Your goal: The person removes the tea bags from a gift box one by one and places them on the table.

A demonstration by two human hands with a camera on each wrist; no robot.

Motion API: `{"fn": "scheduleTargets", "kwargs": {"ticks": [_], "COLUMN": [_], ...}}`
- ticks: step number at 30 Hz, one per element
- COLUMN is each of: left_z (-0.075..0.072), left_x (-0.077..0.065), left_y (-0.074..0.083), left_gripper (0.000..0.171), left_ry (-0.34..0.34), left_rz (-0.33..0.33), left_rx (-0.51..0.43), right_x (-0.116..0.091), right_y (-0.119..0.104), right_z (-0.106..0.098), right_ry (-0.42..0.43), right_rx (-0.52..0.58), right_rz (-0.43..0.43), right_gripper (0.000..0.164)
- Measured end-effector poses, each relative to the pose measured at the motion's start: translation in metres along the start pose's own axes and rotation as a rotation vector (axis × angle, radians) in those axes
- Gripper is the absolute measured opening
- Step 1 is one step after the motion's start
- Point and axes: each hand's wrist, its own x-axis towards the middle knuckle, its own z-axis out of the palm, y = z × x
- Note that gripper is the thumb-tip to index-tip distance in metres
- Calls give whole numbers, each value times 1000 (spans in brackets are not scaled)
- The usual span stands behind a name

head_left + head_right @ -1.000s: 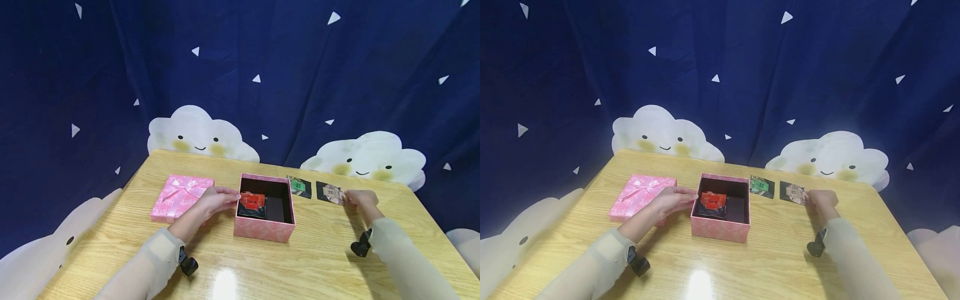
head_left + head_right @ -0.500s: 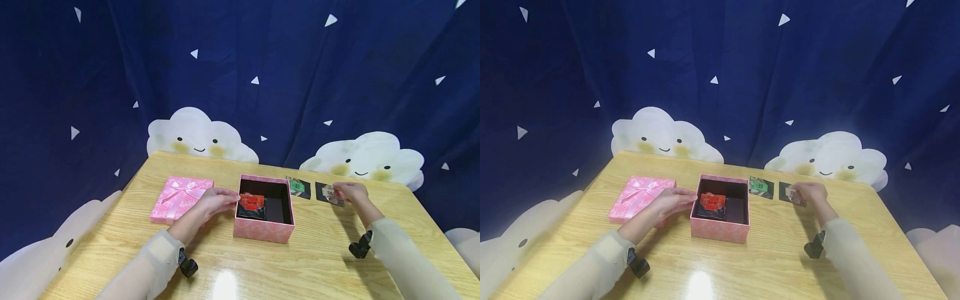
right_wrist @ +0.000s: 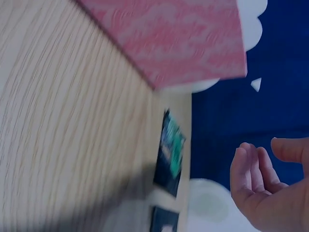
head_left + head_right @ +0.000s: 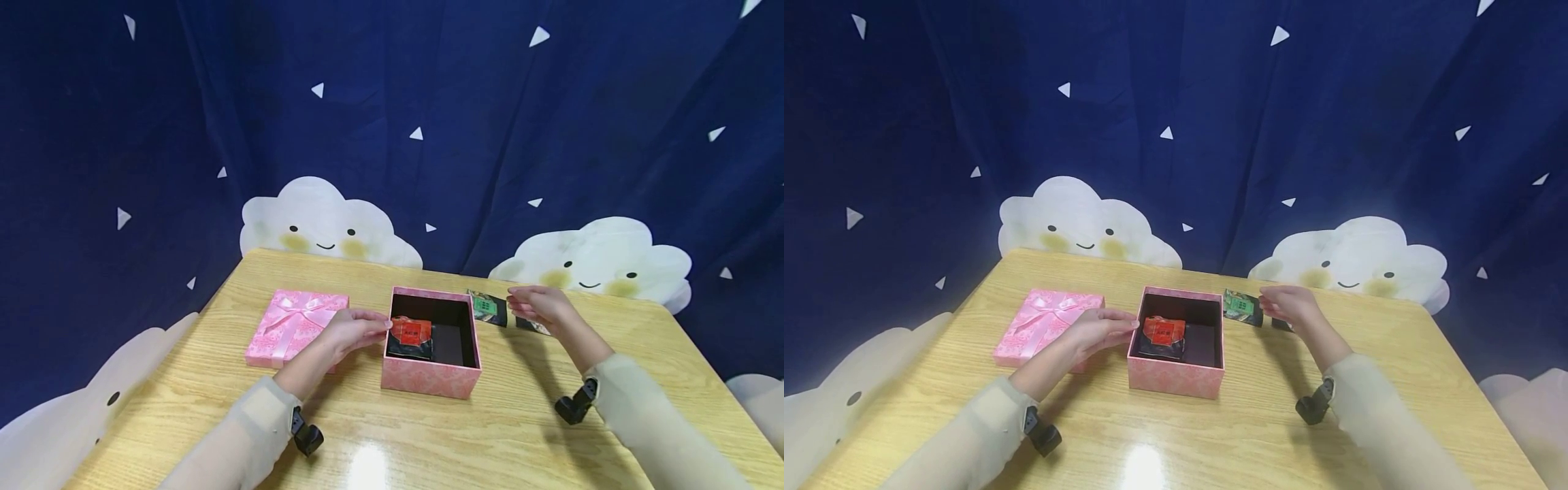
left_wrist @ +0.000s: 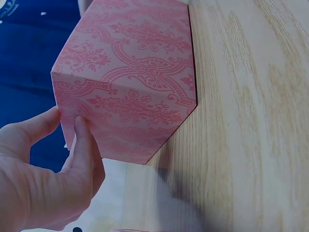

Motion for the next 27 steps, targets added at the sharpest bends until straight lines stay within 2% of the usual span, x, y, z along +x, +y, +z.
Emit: {"fn": "scheduleTargets", "kwargs": {"ticks": [15,23,27], "left_z": [-1,-2,-1], "left_x": [0,2,2], "left_y": [-2,-2,-3], "left_gripper": [25,27,27], "left_ry": [-4,-2,-9], "left_rz": [13,17,23], "left_rx": [-14,-17,-23], "right_x": [-15,-15,-15], "right_y": [-37,-49,-53], "right_z": [48,68,77], "right_ry": [-138,-209,-246], "right_rx": [23,43,90], "right_rz": [-39,24,77], "right_gripper": [49,47,45]}}
